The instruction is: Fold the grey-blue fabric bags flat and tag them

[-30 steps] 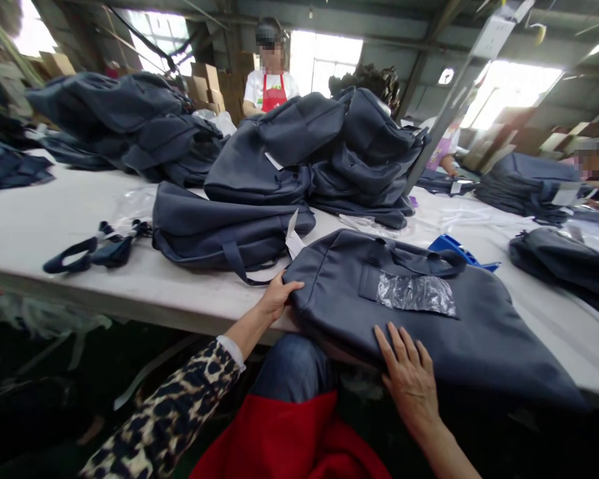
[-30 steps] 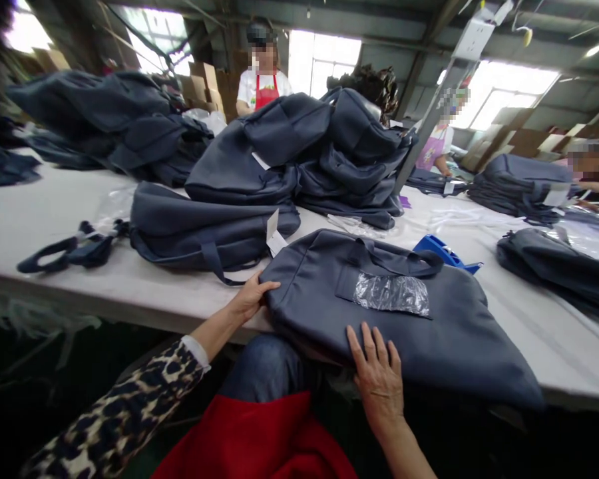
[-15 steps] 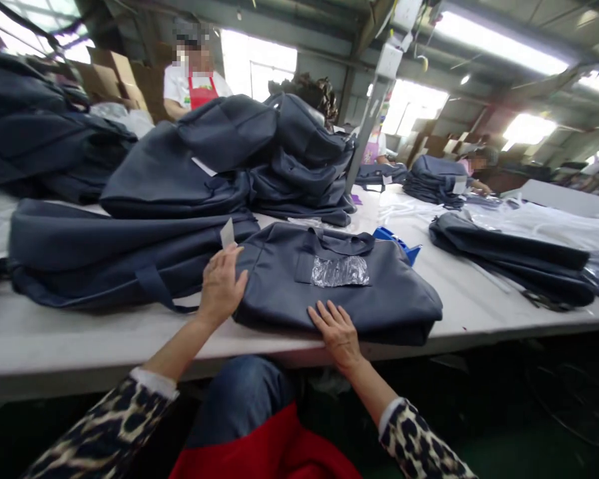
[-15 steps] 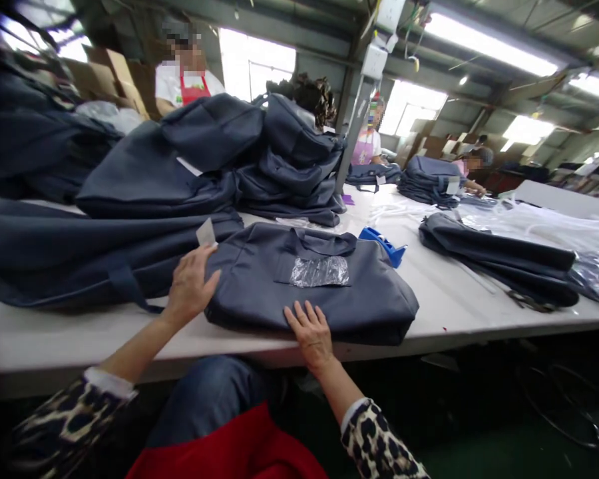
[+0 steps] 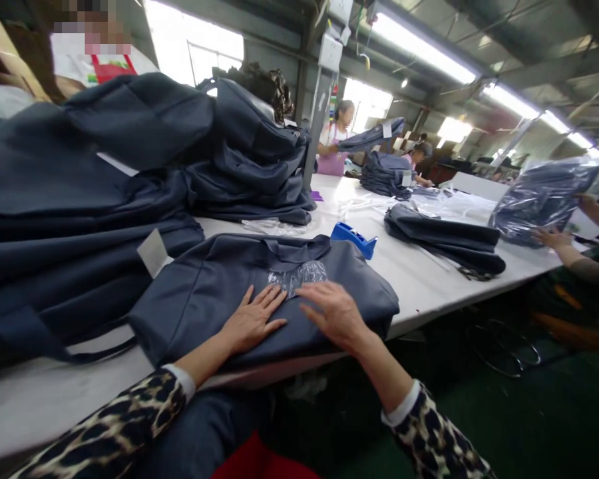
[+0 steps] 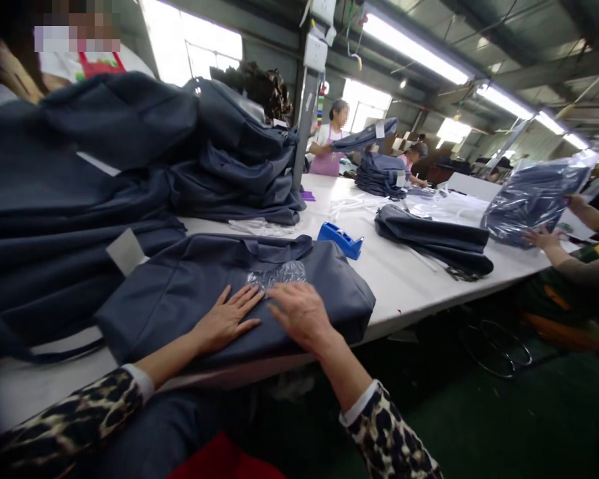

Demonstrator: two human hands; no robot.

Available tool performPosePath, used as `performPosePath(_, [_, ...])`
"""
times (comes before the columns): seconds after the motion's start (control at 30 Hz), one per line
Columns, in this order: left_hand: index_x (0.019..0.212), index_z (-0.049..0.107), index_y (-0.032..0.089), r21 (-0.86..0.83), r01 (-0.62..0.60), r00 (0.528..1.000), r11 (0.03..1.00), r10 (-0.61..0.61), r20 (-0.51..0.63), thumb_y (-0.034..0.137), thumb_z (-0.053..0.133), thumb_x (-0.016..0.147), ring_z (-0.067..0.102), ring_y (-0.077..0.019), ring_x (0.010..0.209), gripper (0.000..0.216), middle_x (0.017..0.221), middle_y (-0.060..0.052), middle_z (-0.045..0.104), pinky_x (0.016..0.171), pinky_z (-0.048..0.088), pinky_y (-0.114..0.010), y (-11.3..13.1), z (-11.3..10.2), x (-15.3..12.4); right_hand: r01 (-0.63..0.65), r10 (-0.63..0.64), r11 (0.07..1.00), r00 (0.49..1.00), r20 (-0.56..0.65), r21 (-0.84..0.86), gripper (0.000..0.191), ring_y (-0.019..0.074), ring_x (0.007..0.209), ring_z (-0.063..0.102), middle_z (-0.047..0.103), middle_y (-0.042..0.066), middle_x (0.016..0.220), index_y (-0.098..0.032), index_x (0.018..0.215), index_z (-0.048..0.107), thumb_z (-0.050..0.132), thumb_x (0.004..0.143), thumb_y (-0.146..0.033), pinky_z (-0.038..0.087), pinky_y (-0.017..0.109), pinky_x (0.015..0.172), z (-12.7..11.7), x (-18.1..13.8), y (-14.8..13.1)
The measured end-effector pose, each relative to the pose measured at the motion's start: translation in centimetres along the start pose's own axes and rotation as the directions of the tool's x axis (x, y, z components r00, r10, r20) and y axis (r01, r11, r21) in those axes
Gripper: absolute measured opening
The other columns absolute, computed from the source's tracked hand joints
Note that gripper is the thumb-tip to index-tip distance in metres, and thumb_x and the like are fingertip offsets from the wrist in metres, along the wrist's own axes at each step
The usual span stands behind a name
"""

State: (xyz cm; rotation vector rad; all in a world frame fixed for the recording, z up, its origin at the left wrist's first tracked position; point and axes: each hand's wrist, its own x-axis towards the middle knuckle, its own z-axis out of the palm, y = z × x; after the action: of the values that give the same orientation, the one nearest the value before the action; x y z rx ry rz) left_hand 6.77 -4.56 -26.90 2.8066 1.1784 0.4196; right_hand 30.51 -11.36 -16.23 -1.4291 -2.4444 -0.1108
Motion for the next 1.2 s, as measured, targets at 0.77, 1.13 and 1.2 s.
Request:
performPosePath(0.77, [0.152, 0.025, 0.042, -0.24, -0.036, 0.995, 0.97, 0.057, 0.084, 0.064, 0.048, 0.09, 0.011, -0.0388, 0.149, 0.07, 0.163, -0.003, 0.018, 0.112, -0.009, -0.069, 6.4, 0.3, 4.0, -0.449, 0.523, 0.78, 0.85, 0.061, -0.435, 0.057, 0.0388, 0.146, 0.019, 0.023, 0.007, 0.161, -0.029, 0.153, 0.031, 0.037, 0.1, -0.049, 0.018, 0.06, 0.113, 6.0, -8.0, 9.2])
performPosePath(1.13, [0.15, 0.032, 0.038, -0.275, -0.005, 0.986, 0.961, 0.05, 0.159, 0.072, 0.041, 0.089, 0.011, -0.0392, 0.149, 0.071, 0.161, -0.006, 0.023, 0.111, -0.009, -0.072, 6.0, -0.1, 4.2, -0.276, 0.34, 0.912, 0.923, 0.183, -0.303, 0.058, 0.0262, 0.149, 0.016, 0.026, 0.005, 0.161, -0.028, 0.153, 0.031, 0.032, 0.1, -0.052, 0.017, 0.049, 0.117, 6.4, -3.4, 10.1])
performPosePath(1.2, [0.151, 0.031, 0.037, -0.238, -0.007, 0.981, 0.971, 0.052, 0.187, 0.074, 0.035, 0.089, 0.011, -0.0388, 0.149, 0.073, 0.161, -0.006, 0.022, 0.11, -0.006, -0.073, 6.0, -0.2, 4.2, -0.287, 0.352, 0.916, 0.91, 0.217, -0.282, 0.059, 0.0266, 0.148, 0.018, 0.026, 0.005, 0.161, -0.029, 0.153, 0.03, 0.034, 0.099, -0.053, 0.018, 0.051, 0.117, 7.6, -3.8, 10.8])
